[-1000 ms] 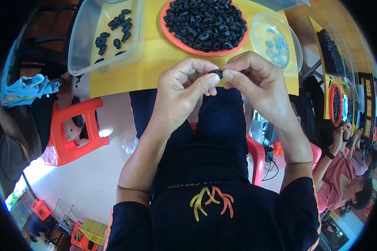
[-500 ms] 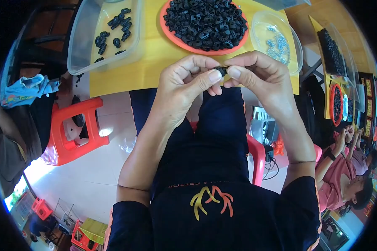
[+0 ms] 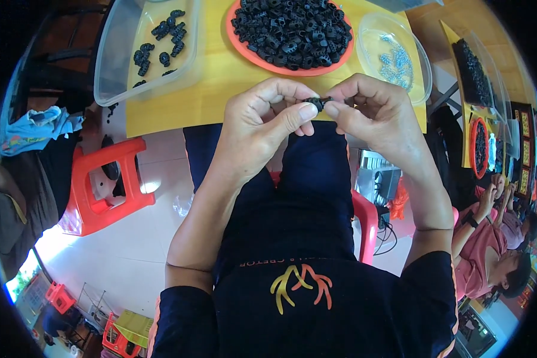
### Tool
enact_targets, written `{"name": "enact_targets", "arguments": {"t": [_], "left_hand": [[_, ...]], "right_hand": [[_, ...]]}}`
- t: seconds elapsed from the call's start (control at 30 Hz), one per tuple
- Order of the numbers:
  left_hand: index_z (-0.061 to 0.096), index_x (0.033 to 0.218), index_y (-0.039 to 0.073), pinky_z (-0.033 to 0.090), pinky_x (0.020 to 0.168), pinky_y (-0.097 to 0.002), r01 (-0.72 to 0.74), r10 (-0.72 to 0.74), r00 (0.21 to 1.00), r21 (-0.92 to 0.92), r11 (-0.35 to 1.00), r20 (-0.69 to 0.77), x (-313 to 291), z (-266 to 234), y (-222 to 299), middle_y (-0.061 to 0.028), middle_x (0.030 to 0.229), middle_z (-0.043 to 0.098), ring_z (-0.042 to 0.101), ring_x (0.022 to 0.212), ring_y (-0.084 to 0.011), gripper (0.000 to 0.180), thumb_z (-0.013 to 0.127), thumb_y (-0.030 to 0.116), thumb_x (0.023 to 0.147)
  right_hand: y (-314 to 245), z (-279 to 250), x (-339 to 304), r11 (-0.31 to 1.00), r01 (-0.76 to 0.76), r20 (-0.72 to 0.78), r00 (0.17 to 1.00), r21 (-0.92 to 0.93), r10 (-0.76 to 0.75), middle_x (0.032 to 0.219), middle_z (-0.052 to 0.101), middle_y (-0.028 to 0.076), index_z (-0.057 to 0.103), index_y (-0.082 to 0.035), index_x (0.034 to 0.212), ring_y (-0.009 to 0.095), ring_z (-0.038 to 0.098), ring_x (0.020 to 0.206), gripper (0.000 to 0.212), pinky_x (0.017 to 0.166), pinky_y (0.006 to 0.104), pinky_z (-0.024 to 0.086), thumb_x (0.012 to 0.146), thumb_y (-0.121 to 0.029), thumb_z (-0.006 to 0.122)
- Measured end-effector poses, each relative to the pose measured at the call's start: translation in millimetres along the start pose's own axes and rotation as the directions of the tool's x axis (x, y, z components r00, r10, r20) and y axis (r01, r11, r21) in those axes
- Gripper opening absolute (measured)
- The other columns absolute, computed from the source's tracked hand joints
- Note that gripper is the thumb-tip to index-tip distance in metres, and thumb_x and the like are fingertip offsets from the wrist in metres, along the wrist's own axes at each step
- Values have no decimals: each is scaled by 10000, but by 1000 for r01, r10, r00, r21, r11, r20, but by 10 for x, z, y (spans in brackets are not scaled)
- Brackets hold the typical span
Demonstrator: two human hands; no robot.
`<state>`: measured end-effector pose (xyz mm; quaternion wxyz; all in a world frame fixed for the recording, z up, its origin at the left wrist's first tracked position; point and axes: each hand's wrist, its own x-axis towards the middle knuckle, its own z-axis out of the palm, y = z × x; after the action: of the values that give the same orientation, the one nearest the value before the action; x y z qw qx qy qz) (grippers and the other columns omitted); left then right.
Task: Assembling small plastic components by manually inserting pins into them.
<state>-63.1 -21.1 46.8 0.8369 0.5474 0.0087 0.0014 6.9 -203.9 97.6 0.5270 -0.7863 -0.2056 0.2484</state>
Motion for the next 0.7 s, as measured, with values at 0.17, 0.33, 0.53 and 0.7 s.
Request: {"name": "enact_targets", "arguments": {"t": [0.17,0.33,0.53,0.7], "left_hand": [[631,1020,-27,491,635,-207,1,-3,1000,61,998,29,-6,0,30,-55,818,654,609,710,-85,146,649,45,894],[636,998,-23,482,623,-206,-12,14,1000,89,996,-15,-40,68,83,-50,801,647,599,700,-79,127,651,41,890],[642,984,-16,456,542,-195,29,-27,999,122,992,-19,-16,30,76,-45,771,646,593,672,-69,122,659,54,886],[646,1002,-9,420,465,-183,37,-39,999,108,993,15,8,-15,46,-33,715,638,584,623,-61,147,668,78,885]], "right_hand": [[-57,-15,-31,1000,10,12,1000,-24,-10,673,575,-50,654,4,861,-3,478,616,137,520,178,374,868,-126,695],[-186,-68,-46,989,-30,55,998,-146,38,641,559,-41,636,11,837,1,470,603,147,516,184,374,875,-122,687],[-131,-162,93,997,-69,203,976,-25,73,677,603,-3,641,10,849,43,567,617,165,526,198,446,886,-143,692],[-44,-249,220,942,-209,406,910,264,88,771,642,42,664,-3,899,105,657,671,163,665,260,586,882,-161,697]]}}
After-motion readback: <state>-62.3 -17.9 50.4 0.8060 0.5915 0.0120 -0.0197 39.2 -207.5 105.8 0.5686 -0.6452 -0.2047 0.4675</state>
